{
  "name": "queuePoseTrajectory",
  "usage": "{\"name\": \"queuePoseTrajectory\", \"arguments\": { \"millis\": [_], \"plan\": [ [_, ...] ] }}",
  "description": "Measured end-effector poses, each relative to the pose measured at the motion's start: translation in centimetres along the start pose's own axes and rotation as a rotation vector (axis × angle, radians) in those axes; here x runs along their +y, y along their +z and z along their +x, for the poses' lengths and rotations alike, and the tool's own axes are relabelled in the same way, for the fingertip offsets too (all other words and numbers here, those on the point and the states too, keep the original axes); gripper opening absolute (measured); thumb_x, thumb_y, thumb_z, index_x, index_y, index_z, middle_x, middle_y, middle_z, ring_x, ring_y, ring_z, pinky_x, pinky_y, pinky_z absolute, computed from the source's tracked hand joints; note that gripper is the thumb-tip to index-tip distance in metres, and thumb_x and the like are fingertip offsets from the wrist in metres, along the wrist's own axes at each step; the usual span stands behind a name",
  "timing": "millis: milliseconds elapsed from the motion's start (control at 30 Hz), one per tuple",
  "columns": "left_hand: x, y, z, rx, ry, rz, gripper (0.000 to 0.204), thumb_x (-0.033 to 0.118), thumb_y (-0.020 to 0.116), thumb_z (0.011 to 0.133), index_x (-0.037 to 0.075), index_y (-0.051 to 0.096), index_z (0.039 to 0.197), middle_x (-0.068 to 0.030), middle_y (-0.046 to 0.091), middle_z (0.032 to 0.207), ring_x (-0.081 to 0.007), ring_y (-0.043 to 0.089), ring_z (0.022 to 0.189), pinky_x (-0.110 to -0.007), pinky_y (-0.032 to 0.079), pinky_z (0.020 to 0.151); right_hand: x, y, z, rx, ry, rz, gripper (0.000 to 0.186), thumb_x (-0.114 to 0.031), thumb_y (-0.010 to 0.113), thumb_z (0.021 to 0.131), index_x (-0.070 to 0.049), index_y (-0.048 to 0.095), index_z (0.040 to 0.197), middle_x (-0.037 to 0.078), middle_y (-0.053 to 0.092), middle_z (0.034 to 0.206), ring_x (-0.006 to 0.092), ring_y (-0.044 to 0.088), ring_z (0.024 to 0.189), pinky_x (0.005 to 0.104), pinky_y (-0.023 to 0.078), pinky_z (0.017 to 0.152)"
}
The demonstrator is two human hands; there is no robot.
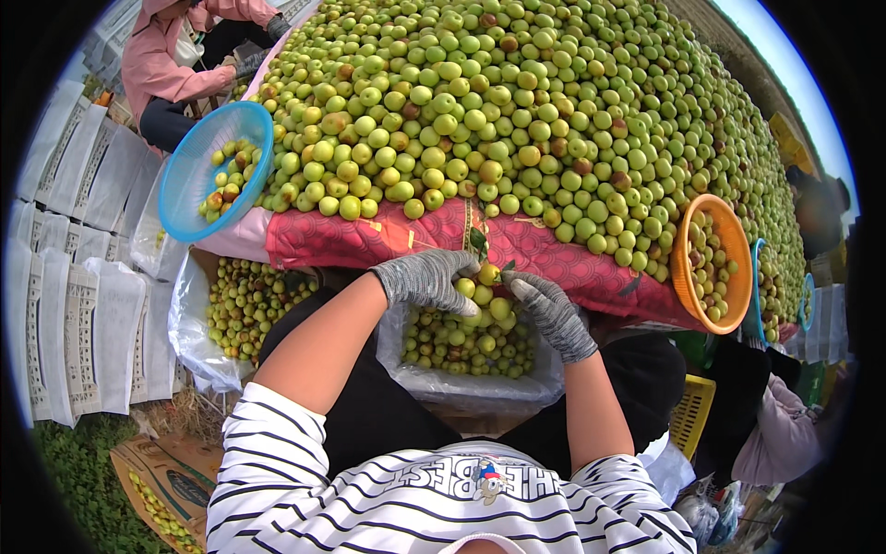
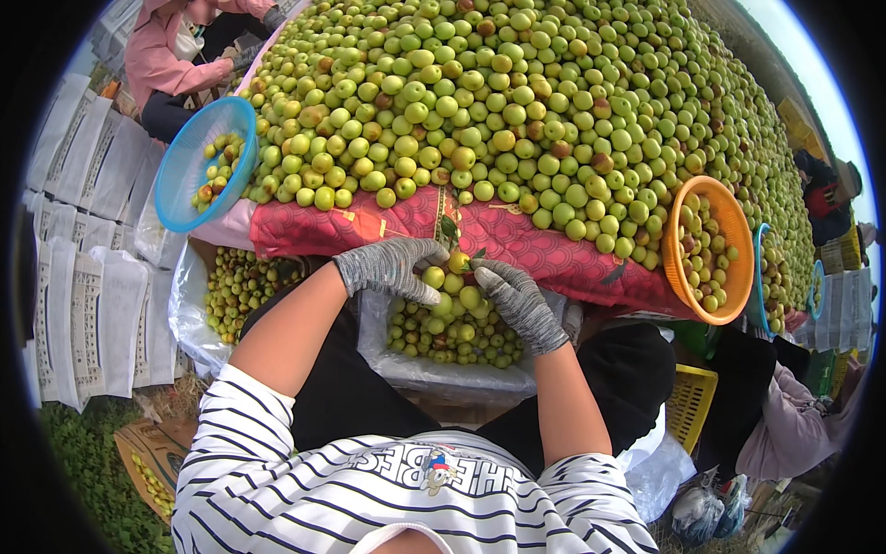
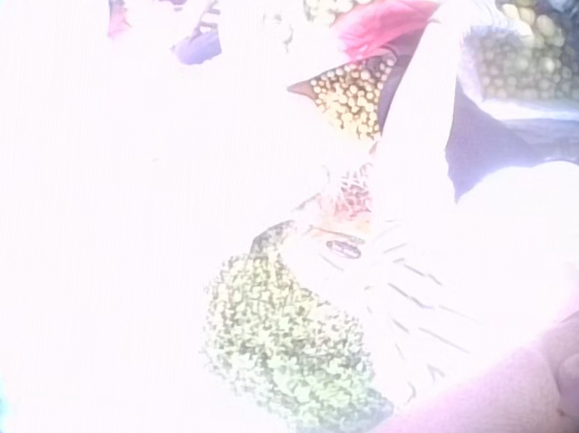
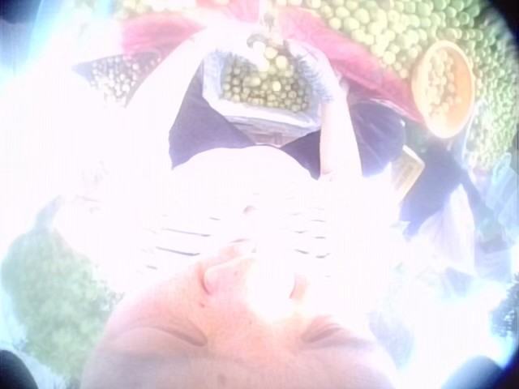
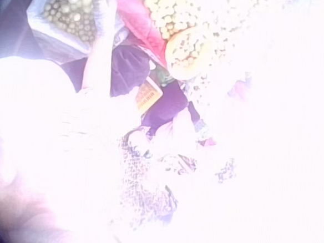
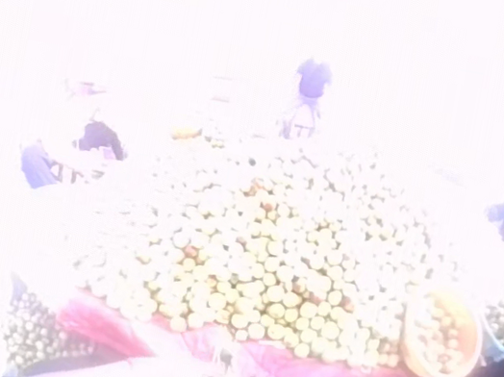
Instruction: The person sorts green plums from a large pile on a table into a plastic bag and a blue bowl. They pick individual plums, inspect them, and place them into the bag or bowl while seated at the table.
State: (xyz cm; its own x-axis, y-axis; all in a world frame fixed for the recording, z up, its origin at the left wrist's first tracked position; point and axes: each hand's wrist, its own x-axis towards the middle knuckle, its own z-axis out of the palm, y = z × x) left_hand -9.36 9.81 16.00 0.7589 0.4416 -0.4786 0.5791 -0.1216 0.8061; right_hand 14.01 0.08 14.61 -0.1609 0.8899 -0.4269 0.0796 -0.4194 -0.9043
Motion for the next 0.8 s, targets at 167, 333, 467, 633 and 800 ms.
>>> {"name": "queuePoseTrajectory", "arguments": {
  "millis": [167,333,467,633,800],
  "plan": [
    [1.4,1.7,-1.6,0.371,0.26,0.04,0.066,0.031,0.083,0.075,0.006,0.053,0.128,-0.0103,0.064,0.116,-0.0195,0.061,0.108,-0.035,0.05,0.095,-2.2,1.6,-0.6,-0.028,-0.249,0.018,0.038,-0.029,0.058,0.097,-0.003,0.062,0.125,0.004,0.066,0.11,0.0136,0.058,0.104,0.03,0.046,0.095],
    [1.3,0.0,-4.3,0.569,0.287,-0.064,0.027,0.014,0.072,0.084,0.005,0.066,0.108,-0.0069,0.07,0.095,-0.0167,0.067,0.092,-0.031,0.053,0.084,-4.2,3.7,1.2,-0.229,-0.139,0.241,0.039,-0.029,0.058,0.097,-0.004,0.06,0.126,0.005,0.066,0.11,0.0118,0.06,0.103,0.0292,0.048,0.093],
    [-0.3,-2.6,-9.6,0.942,0.148,0.282,0.014,0.012,0.069,0.085,0.002,0.067,0.094,-0.0116,0.069,0.086,-0.0235,0.067,0.082,-0.033,0.053,0.077,-5.4,3.6,5.9,0.145,-0.251,-0.562,0.052,-0.039,0.067,0.088,-0.003,0.059,0.124,0.012,0.063,0.114,0.0254,0.063,0.102,0.0376,0.051,0.091],
    [-3.6,-5.5,-16.3,1.397,-0.185,0.384,0.014,0.013,0.066,0.087,0.002,0.065,0.096,-0.0159,0.068,0.09,-0.0284,0.067,0.085,-0.038,0.052,0.08,-4.7,5.2,10.3,0.451,-0.197,-1.193,0.065,-0.05,0.066,0.082,-0.01,0.052,0.131,0.018,0.053,0.125,0.035,0.056,0.111,0.0461,0.048,0.093],
    [-9.9,-7.5,-23.2,1.337,-0.976,0.492,0.031,0.029,0.06,0.09,0.005,0.061,0.111,-0.0194,0.067,0.098,-0.0352,0.065,0.096,-0.043,0.05,0.089,-3.7,6.2,11.3,0.444,-0.205,-1.284,0.065,-0.055,0.059,0.087,-0.01,0.05,0.133,0.017,0.048,0.133,0.0334,0.048,0.122,0.0473,0.046,0.096]
  ]
}}
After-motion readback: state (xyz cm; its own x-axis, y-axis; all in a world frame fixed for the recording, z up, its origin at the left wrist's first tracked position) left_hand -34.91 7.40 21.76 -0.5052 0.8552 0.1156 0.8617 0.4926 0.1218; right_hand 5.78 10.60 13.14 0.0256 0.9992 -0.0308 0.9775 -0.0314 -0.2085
